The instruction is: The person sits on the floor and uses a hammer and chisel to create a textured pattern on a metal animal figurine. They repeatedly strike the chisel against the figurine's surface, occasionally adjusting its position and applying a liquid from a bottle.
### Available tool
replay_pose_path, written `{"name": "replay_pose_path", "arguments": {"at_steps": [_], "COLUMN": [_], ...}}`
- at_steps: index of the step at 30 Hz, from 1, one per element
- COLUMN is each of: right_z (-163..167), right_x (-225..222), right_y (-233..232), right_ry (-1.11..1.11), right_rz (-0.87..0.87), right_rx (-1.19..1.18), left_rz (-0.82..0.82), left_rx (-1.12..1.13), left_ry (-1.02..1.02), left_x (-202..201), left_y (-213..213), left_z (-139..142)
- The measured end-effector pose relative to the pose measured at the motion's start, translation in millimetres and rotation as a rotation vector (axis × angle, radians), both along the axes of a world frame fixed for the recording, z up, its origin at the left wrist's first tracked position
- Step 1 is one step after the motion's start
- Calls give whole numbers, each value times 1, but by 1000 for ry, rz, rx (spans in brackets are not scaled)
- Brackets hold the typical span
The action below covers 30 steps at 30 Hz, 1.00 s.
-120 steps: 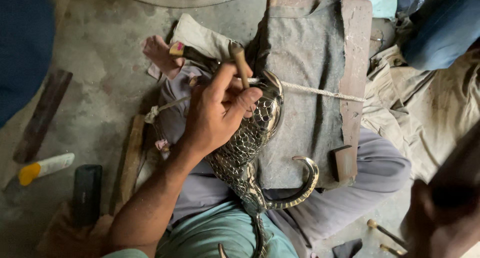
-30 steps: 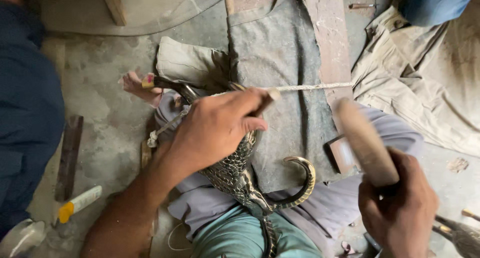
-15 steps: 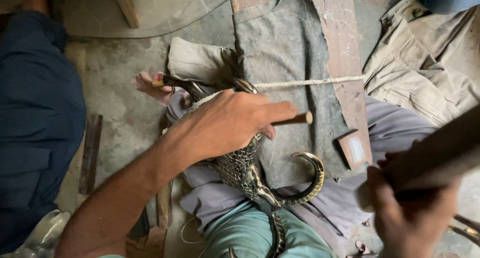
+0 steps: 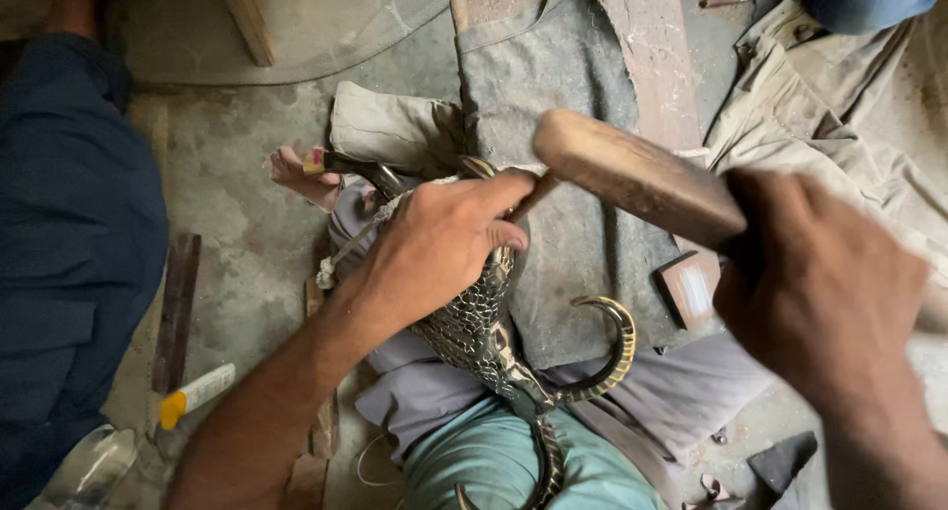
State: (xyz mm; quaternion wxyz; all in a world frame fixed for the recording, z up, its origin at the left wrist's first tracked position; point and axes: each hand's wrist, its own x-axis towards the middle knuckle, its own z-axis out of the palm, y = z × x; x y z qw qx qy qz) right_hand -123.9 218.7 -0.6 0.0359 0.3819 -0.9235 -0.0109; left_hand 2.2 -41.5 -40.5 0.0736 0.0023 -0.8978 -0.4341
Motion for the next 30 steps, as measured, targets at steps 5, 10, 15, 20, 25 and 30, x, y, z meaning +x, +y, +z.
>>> {"name": "replay_pose_path", "arguments": {"at_steps": [5,10,15,20,25,30], "right_z": [31,48,38,63,83,93], "right_x": [-16,-17,-16,-9,-1,-7], "right_y": [-37,-42,-44,-77,-109,-113], "right_ry": [-160,-13,165,282,109,391], "right_rz": [-2,200,314,454,554,631], "right_rx": [125,-130,-207,-203,-308,-168], "left_rz": [173,478,529,572,570,488], "left_rx": [-11,247,573,543,573,471], "left_ry": [77,192,293,394,361,309], "left_x": [15,38,46,48,52,49], "left_y": [5,22,41,49,48,39], "left_z": [0,-18,-50,-69,-73,-65]}}
